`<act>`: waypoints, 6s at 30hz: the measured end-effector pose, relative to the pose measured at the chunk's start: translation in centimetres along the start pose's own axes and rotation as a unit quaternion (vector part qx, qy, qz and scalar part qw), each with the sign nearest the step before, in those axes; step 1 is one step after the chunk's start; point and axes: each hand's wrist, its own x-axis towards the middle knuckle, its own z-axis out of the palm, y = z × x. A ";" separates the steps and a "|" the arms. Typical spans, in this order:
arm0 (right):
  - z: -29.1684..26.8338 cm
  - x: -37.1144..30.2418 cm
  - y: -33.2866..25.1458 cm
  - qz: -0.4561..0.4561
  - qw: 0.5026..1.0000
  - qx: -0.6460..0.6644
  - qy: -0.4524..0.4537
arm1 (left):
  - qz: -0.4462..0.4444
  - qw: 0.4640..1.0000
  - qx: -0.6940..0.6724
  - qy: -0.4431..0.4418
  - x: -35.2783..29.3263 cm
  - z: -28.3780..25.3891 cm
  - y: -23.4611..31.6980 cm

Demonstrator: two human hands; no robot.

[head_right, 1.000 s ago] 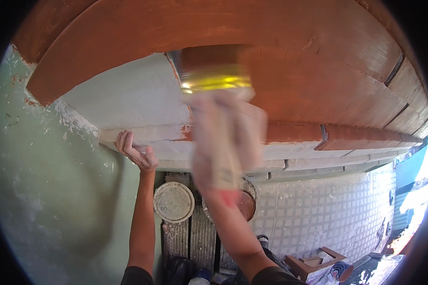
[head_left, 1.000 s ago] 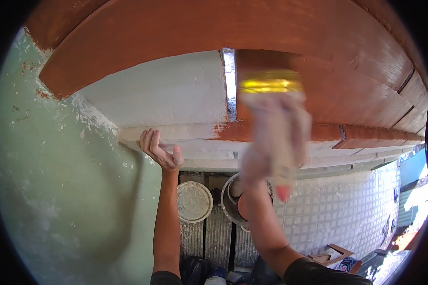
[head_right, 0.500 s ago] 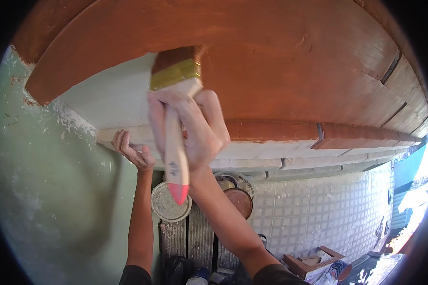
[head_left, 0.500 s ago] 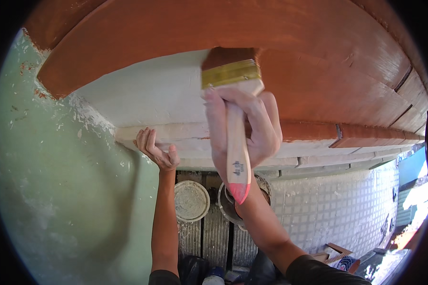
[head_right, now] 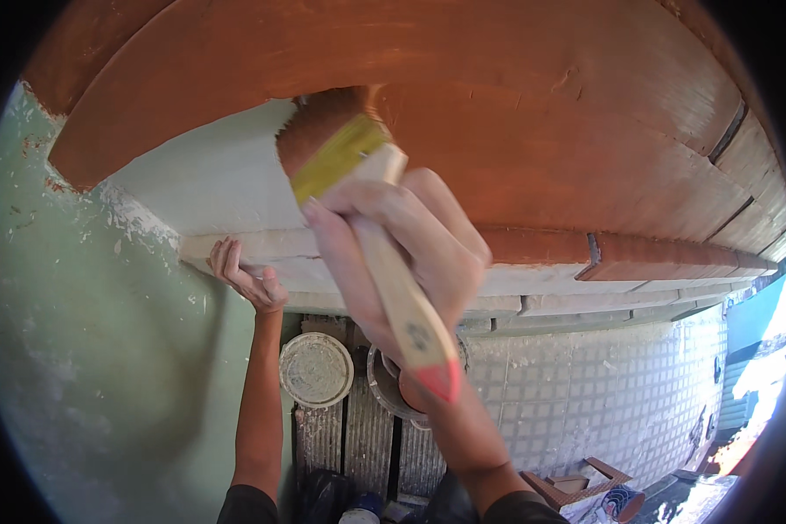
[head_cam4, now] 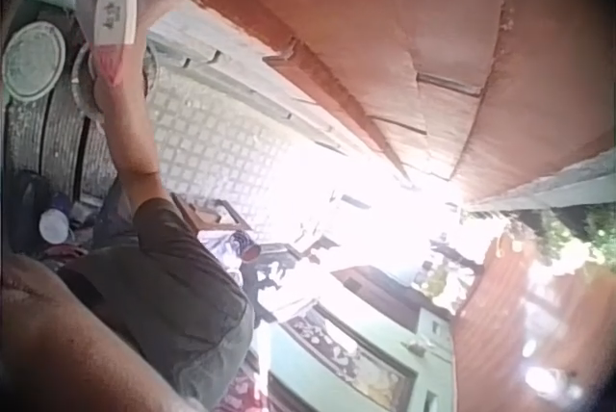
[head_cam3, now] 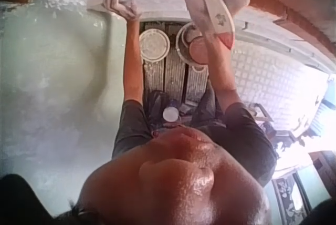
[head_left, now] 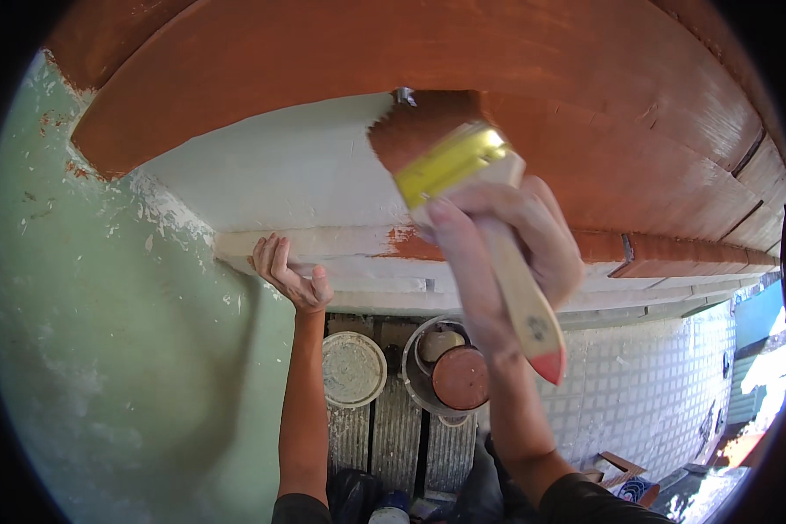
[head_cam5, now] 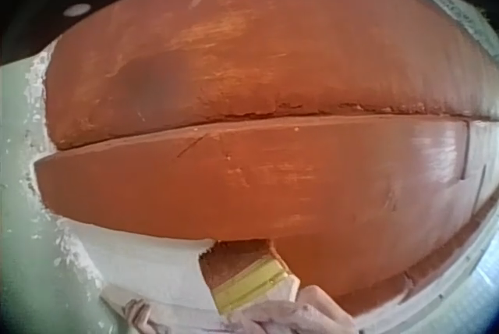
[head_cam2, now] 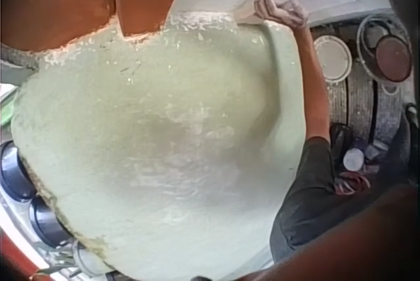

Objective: Applying paint or stain to a wooden ceiling or overhang using a handheld paint brush.

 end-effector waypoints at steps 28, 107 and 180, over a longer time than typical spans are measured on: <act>-4.7 4.8 0.1 -0.061 0.983 -0.089 -0.147 | -0.012 1.000 -0.002 -0.006 -0.1 0.1 0.2; -4.0 -0.7 1.0 0.058 0.926 -0.257 0.272 | -0.030 0.999 0.015 0.026 -0.7 0.8 0.2; 0.1 -2.7 -0.2 0.153 0.978 -0.056 0.134 | -0.014 0.999 0.016 0.030 -0.5 1.5 0.1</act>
